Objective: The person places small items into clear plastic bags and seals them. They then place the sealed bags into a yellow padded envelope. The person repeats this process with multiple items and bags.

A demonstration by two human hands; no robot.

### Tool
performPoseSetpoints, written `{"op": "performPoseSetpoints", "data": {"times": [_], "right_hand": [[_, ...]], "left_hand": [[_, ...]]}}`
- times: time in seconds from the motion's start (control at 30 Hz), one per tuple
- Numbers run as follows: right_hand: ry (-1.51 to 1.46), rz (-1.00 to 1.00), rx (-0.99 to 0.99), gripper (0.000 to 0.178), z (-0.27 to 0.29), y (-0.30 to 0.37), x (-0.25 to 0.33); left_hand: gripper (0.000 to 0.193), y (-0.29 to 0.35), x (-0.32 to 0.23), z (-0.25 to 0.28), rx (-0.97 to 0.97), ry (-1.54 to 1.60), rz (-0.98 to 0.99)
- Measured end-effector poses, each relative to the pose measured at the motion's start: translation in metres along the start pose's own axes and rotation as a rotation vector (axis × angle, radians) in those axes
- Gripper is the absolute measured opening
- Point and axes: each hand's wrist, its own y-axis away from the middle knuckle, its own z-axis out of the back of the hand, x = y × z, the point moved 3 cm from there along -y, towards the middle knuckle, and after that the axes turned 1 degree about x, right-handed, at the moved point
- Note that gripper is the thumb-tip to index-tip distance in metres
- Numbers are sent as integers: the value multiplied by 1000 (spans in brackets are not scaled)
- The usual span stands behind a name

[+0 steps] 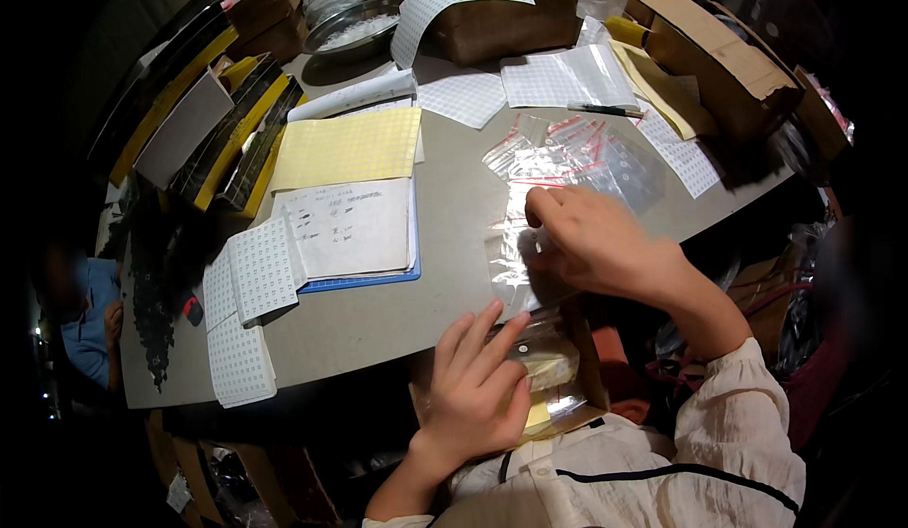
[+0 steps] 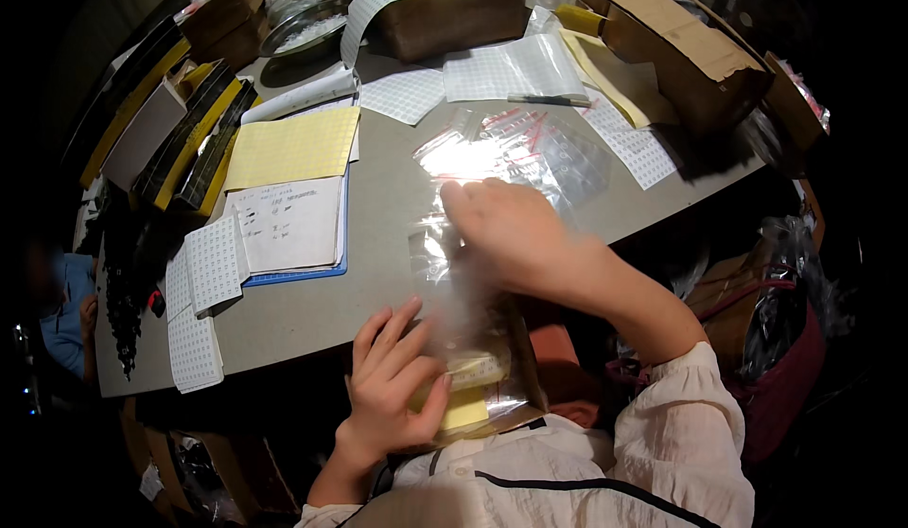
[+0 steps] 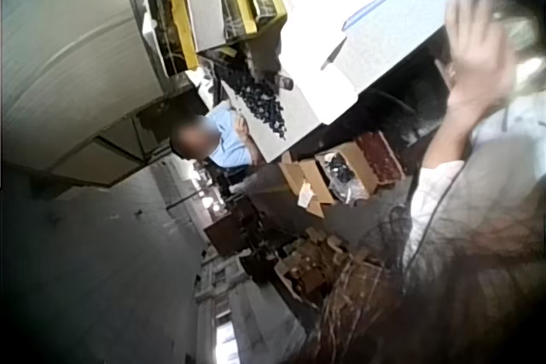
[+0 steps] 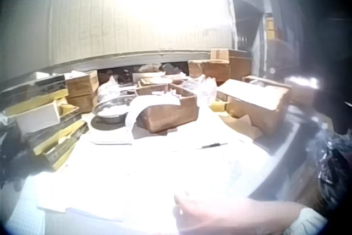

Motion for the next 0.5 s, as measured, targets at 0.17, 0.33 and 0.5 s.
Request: {"op": "performPoseSetpoints", "data": {"times": [0.17, 0.33, 0.5], "right_hand": [[-135, -27, 231, 47, 9, 13, 6], [-174, 164, 246, 54, 2, 42, 15], [-464, 149, 249, 29, 15, 48, 15]], "left_hand": [[7, 9, -1, 16, -14, 106, 1], [9, 7, 1, 19, -46, 145, 11], [11, -4, 5, 21, -123, 219, 74]]}}
